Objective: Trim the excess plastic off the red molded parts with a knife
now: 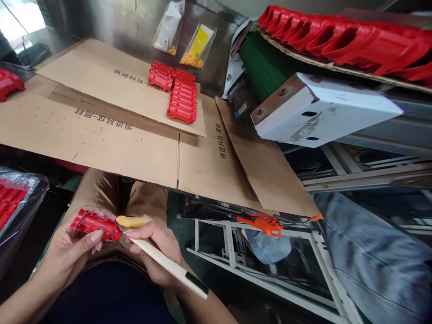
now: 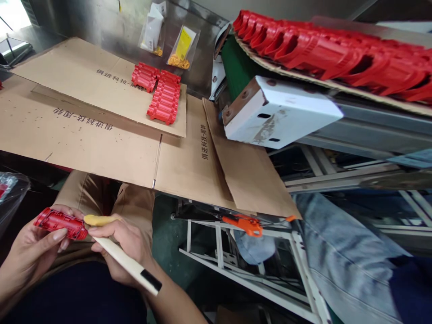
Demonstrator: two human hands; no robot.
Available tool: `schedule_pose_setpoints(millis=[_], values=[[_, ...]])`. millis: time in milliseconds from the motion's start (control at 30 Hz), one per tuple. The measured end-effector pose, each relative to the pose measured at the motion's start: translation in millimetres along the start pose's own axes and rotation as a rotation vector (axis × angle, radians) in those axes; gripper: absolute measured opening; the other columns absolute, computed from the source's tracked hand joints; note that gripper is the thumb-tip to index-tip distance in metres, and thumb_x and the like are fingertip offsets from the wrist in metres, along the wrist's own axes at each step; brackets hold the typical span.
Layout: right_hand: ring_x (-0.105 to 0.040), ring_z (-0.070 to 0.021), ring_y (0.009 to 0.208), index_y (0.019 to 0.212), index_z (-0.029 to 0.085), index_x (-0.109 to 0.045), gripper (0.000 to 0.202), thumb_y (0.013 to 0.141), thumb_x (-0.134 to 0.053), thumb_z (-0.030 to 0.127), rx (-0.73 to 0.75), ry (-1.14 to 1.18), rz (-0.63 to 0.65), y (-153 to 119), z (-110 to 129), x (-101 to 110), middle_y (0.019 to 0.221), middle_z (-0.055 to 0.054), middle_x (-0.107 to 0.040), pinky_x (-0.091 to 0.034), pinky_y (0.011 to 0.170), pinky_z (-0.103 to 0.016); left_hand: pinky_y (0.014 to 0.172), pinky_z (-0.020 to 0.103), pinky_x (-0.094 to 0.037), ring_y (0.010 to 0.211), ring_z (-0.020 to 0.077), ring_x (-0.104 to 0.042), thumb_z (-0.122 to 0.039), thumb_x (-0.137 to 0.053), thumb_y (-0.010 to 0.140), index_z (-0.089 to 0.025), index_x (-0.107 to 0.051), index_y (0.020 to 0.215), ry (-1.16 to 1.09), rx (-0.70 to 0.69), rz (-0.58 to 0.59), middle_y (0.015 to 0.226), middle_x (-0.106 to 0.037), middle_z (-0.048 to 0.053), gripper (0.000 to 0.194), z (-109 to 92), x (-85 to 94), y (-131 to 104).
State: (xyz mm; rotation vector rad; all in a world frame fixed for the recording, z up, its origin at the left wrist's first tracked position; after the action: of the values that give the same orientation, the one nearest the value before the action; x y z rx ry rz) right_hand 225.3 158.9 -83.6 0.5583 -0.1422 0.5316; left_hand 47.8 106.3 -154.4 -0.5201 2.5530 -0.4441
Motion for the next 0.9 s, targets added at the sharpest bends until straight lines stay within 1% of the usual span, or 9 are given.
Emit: schedule_pose_setpoints(millis=[100, 200, 300, 400, 500, 567, 733, 800, 900], values=[[-0.071, -0.0201, 0.091, 0.125, 0.018, -0.068, 0.019, 0.108, -0.063, 0.016, 0.202, -0.264, 0.133, 0.7, 14.5, -6.2, 0.114, -0.012, -0.080, -0.065, 0.077, -0.032, 0.049, 0.016, -0.047, 0.055, 0.0077, -0.055, -0.035, -0.099, 0.072, -0.021, -0.073, 0.112, -0.024, 0.036, -0.062, 0.085, -0.072, 0.000, 0.050, -0.4, -2.3, -0.1], [-0.069, -0.0221, 0.090, 0.132, 0.018, -0.067, 0.026, 0.109, -0.056, 0.014, 0.262, -0.405, 0.247, -0.6, 16.7, -14.2, 0.117, -0.014, -0.079, -0.064, 0.076, -0.035, 0.044, 0.013, -0.041, 0.048, 0.0055, -0.052, -0.034, -0.096, 0.076, -0.025, -0.065, 0.123, -0.053, 0.047, -0.061, 0.076, -0.066, -0.005, 0.057, -1.2, -5.0, 1.8], [-0.071, -0.0215, 0.091, 0.127, 0.019, -0.069, 0.021, 0.107, -0.062, 0.015, 0.239, -0.261, 0.162, 1.9, 15.6, -6.8, 0.113, -0.013, -0.080, -0.064, 0.077, -0.033, 0.044, 0.012, -0.040, 0.046, 0.0052, -0.054, -0.036, -0.093, 0.081, -0.024, -0.064, 0.123, -0.052, 0.054, -0.021, 0.074, -0.066, -0.005, 0.053, -1.1, -7.7, 3.2], [-0.076, -0.0198, 0.090, 0.114, 0.021, -0.071, 0.010, 0.106, -0.068, 0.025, 0.028, 0.046, 0.053, 5.1, -5.4, 2.1, 0.103, -0.009, -0.081, -0.064, 0.079, -0.032, 0.044, 0.013, -0.042, 0.047, 0.0063, -0.054, -0.037, -0.093, 0.080, -0.023, -0.064, 0.126, -0.011, 0.048, 0.026, 0.071, -0.067, -0.005, 0.057, -1.9, -10.9, 2.6], [-0.075, -0.0165, 0.074, 0.106, 0.021, -0.073, 0.020, 0.104, -0.074, 0.041, -0.317, 0.389, -0.005, 0.0, -40.5, -3.1, 0.089, -0.005, -0.079, -0.062, 0.069, -0.029, 0.047, 0.015, -0.045, 0.050, 0.0078, -0.055, -0.038, -0.094, 0.079, -0.024, -0.063, 0.131, 0.032, 0.047, 0.053, 0.073, -0.069, -0.004, 0.062, -1.5, -12.4, 0.7], [-0.071, -0.0142, 0.064, 0.103, 0.020, -0.073, 0.028, 0.098, -0.080, 0.046, -0.460, 0.606, -0.048, -5.1, -54.4, -10.7, 0.082, -0.003, -0.077, -0.058, 0.062, -0.027, 0.050, 0.017, -0.049, 0.052, 0.0093, -0.058, -0.038, -0.093, 0.080, -0.025, -0.063, 0.133, 0.070, 0.031, 0.052, 0.075, -0.071, -0.003, 0.062, -1.9, -11.3, -0.3], [-0.065, -0.0112, 0.068, 0.099, 0.019, -0.075, 0.031, 0.088, -0.092, 0.042, -0.787, 1.026, -0.195, -21.9, -75.1, -32.1, 0.082, -0.002, -0.076, -0.054, 0.063, -0.022, 0.066, 0.025, -0.061, 0.073, 0.0168, -0.072, -0.031, -0.095, 0.077, -0.029, -0.073, 0.123, 0.249, -0.130, -0.038, 0.096, -0.077, 0.003, 0.051, -10.1, -1.1, -2.0], [-0.064, -0.0104, 0.073, 0.101, 0.019, -0.075, 0.029, 0.088, -0.093, 0.039, -0.883, 1.148, -0.213, -27.6, -76.9, -41.3, 0.089, -0.004, -0.077, -0.054, 0.067, -0.021, 0.081, 0.029, -0.064, 0.090, 0.0213, -0.077, -0.026, -0.093, 0.078, -0.031, -0.075, 0.119, 0.286, -0.246, -0.052, 0.108, -0.079, 0.005, 0.046, -16.1, -1.1, -3.8], [-0.063, -0.0115, 0.078, 0.104, 0.020, -0.073, 0.031, 0.089, -0.091, 0.041, -0.909, 1.208, -0.198, -31.1, -77.0, -49.8, 0.102, -0.008, -0.079, -0.052, 0.066, -0.021, 0.095, 0.034, -0.062, 0.103, 0.0247, -0.078, -0.021, -0.089, 0.083, -0.031, -0.075, 0.119, 0.298, -0.344, -0.035, 0.110, -0.081, 0.006, 0.040, -19.8, -4.6, -5.4]])
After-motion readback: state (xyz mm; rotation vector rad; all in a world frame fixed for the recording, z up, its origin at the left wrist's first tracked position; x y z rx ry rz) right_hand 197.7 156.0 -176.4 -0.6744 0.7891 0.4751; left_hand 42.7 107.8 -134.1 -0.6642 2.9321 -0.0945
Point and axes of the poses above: each hand's wrist, its own y-axis towards the middle knuckle, its own x-axis out of the back of the hand, z = x × y, the point moved 9 cm from there along y, towards the middle knuckle
